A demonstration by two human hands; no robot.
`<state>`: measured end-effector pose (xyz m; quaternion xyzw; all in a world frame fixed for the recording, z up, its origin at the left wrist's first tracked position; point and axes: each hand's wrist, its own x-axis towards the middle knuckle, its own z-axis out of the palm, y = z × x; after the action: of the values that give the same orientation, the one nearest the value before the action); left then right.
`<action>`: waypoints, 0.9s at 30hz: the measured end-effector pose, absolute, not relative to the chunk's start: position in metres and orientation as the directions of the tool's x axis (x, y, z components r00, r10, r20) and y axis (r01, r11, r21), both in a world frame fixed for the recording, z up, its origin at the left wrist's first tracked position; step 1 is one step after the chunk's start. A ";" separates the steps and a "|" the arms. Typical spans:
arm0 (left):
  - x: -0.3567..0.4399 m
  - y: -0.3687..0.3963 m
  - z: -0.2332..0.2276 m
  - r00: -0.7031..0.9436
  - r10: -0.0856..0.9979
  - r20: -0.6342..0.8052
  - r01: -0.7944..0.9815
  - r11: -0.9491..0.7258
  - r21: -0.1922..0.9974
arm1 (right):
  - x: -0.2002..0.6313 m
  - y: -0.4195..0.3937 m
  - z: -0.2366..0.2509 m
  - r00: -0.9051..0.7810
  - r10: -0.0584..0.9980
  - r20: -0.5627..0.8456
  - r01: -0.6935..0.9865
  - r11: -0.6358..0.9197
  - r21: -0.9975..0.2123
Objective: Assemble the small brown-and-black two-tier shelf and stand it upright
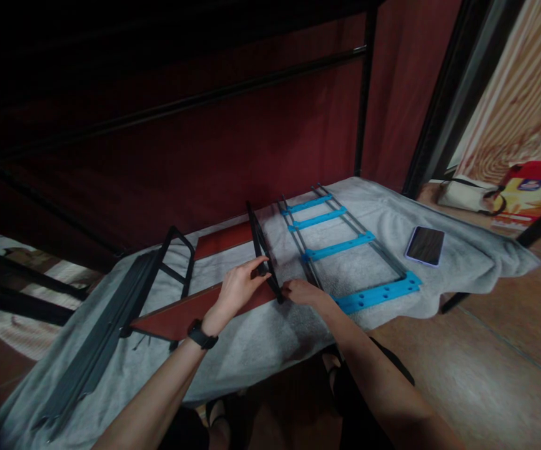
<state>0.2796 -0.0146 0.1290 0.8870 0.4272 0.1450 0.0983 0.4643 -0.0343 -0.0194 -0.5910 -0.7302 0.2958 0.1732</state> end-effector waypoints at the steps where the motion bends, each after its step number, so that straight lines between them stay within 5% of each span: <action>1: 0.280 -0.014 0.129 0.596 0.784 0.177 0.726 -0.619 0.298 | 0.465 -0.034 -0.019 -0.243 0.966 -0.094 0.755 0.128 -0.643; 27: 0.279 -0.015 0.126 0.602 0.775 0.193 0.720 -0.631 0.289 | 0.471 -0.033 -0.017 -0.290 0.953 -0.087 0.707 0.152 -0.691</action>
<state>0.2792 -0.0145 0.1260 0.8904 0.4196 0.1512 0.0911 0.4715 -0.0326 -0.0174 -0.5647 -0.7348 0.3243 0.1897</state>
